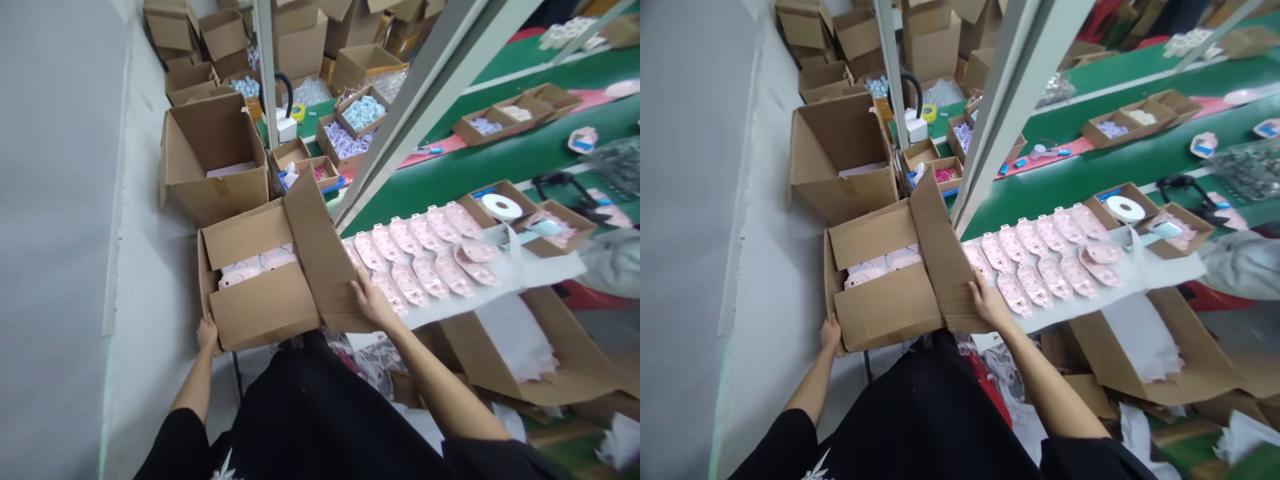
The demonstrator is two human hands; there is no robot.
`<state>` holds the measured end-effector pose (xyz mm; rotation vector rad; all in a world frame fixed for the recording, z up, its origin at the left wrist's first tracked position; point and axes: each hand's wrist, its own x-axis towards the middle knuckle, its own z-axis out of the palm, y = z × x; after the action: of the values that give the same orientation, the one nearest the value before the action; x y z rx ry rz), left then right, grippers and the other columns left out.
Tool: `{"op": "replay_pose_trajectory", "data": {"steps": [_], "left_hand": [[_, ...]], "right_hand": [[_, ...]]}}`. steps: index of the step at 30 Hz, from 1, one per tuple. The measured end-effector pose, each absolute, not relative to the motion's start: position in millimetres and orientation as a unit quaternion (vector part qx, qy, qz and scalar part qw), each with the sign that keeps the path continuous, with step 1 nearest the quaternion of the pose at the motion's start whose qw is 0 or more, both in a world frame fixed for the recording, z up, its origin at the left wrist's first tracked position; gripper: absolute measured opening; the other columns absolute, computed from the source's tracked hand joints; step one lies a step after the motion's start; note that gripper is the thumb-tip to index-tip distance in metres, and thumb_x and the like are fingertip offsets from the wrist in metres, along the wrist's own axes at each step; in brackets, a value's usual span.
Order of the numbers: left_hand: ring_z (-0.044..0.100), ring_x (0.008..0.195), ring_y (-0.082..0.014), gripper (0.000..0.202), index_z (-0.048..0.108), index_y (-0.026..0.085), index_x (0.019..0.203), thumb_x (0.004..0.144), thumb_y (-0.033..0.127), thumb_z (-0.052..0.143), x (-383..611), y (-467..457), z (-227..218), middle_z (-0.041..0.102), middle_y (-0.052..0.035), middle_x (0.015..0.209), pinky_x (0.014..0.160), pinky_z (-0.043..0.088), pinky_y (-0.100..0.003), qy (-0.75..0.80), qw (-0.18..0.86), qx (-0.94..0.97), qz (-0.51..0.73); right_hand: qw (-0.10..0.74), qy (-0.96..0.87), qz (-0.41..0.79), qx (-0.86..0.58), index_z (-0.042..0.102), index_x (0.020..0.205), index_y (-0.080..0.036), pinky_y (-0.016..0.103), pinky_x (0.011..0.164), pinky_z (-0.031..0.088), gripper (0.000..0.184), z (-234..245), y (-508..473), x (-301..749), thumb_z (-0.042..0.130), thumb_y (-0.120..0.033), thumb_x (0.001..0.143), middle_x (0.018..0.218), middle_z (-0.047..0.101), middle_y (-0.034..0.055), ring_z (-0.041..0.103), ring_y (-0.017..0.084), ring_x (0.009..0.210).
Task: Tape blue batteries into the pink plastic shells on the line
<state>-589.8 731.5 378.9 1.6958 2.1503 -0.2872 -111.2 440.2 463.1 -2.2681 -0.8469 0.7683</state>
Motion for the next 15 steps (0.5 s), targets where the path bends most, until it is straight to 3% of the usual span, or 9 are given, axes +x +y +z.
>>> {"op": "replay_pose_trajectory", "data": {"steps": [3, 6, 9, 12, 15], "left_hand": [[0.073, 0.117, -0.0360, 0.061, 0.070, 0.011, 0.124, 0.108, 0.051, 0.026, -598.4, 741.9, 379.6, 0.074, -0.0277, 0.124, 0.090, 0.059, -0.041, 0.785, 0.190, 0.580, -0.110], [0.074, 0.116, -0.0347, 0.058, 0.071, 0.011, 0.123, 0.108, 0.047, 0.029, -606.4, 750.9, 381.1, 0.076, -0.0257, 0.120, 0.089, 0.060, -0.040, 0.793, 0.195, 0.568, -0.102], [0.076, 0.113, -0.0328, 0.053, 0.071, 0.010, 0.125, 0.108, 0.041, 0.031, -613.5, 757.4, 381.1, 0.078, -0.0231, 0.116, 0.085, 0.061, -0.038, 0.794, 0.207, 0.565, -0.090], [0.076, 0.111, -0.0292, 0.051, 0.071, 0.012, 0.125, 0.108, 0.038, 0.031, -619.9, 761.9, 378.1, 0.079, -0.0191, 0.116, 0.080, 0.061, -0.034, 0.793, 0.218, 0.562, -0.088], [0.076, 0.111, -0.0280, 0.051, 0.069, 0.012, 0.125, 0.108, 0.038, 0.030, -625.4, 764.8, 372.3, 0.078, -0.0186, 0.118, 0.078, 0.060, -0.031, 0.794, 0.220, 0.558, -0.098]], "right_hand": [[0.354, -0.312, 0.318, -0.822, 0.034, 0.168, -0.019, 0.048, 0.123, 0.042, 0.072, 445.4, 438.2, -101.0, 0.037, -0.054, 0.105, 0.158, 0.056, 0.0127, 0.053, 0.030, 0.147], [0.375, -0.300, 0.351, -0.804, 0.030, 0.169, -0.018, 0.048, 0.127, 0.036, 0.072, 416.5, 442.0, -97.8, 0.034, -0.052, 0.106, 0.165, 0.049, 0.0117, 0.048, 0.027, 0.151], [0.312, -0.299, 0.403, -0.807, 0.031, 0.168, -0.015, 0.045, 0.124, 0.039, 0.066, 380.1, 465.0, -121.9, 0.030, -0.045, 0.108, 0.163, 0.050, 0.0160, 0.052, 0.026, 0.147], [0.195, -0.320, 0.470, -0.799, 0.047, 0.159, -0.011, 0.043, 0.116, 0.046, 0.058, 347.8, 508.4, -170.0, 0.035, -0.034, 0.107, 0.152, 0.060, 0.0203, 0.061, 0.029, 0.136], [0.183, -0.314, 0.444, -0.819, 0.049, 0.158, -0.011, 0.043, 0.116, 0.045, 0.059, 328.6, 546.4, -209.7, 0.036, -0.020, 0.102, 0.156, 0.056, 0.0200, 0.058, 0.028, 0.138]]}}
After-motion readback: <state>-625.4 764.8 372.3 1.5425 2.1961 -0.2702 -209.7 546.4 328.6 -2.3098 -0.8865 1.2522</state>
